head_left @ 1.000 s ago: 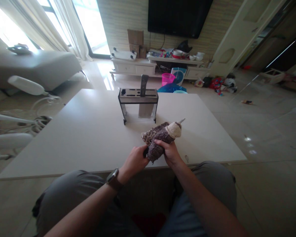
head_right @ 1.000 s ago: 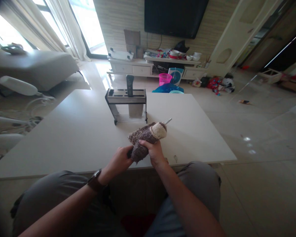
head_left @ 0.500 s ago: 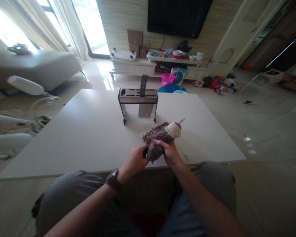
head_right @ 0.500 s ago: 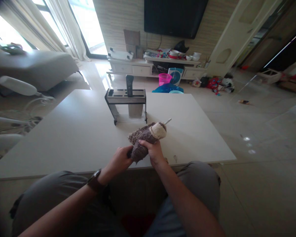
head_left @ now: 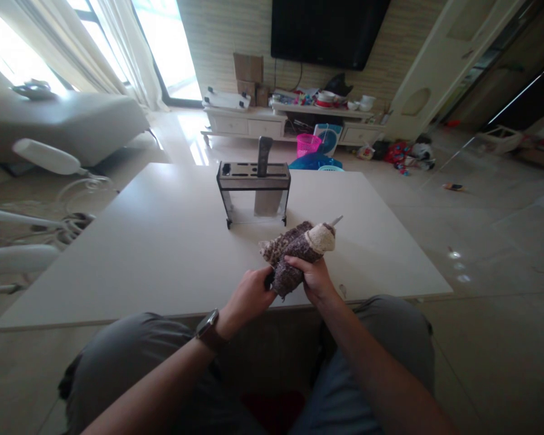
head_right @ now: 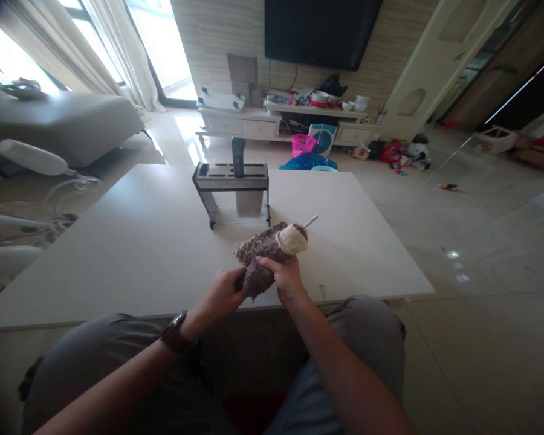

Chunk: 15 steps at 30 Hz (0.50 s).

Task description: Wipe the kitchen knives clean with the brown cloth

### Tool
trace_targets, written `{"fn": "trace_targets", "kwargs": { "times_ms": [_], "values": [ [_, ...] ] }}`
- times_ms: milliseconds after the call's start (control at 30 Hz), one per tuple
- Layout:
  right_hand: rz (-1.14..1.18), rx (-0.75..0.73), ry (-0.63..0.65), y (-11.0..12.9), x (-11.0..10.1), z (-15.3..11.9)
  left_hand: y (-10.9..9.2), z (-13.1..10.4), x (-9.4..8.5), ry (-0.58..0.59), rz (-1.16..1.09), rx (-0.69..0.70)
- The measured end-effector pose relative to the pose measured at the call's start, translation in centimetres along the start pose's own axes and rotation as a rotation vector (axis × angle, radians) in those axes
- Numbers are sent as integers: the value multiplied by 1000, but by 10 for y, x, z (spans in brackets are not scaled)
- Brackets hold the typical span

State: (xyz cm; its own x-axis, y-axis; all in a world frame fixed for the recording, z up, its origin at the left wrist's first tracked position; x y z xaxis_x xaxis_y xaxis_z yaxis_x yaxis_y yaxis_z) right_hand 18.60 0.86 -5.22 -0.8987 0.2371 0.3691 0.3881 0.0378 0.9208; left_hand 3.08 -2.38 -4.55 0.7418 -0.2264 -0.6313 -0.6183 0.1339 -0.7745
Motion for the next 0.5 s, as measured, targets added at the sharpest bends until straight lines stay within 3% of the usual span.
{"fn": "trace_targets", "kwargs": {
  "times_ms": [167,333,500],
  "values": [
    [62,-4,-27,23,-8,11,-6,0,-7,-27,104,-19],
    [148,-131,-121,58,-37,33,-10,-2,-14,-21,188,-28],
    [213,-106,-188,61,-49,39,-9,-2,-15,-21,198,2]
  ]
}}
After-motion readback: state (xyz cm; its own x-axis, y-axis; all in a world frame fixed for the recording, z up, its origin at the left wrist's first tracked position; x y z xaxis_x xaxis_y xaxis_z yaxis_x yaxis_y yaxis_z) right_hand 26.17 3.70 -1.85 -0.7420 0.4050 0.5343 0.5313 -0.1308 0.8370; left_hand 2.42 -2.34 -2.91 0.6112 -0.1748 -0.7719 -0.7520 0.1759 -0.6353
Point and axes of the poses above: each hand's wrist, its own z-axis towards the middle knuckle, its own x-axis out of the palm, y = z × x, the point moved 3 cm from there along z, towards the middle knuckle, and after that the axes turned 4 degrees about -x, right-handed, at the moved point
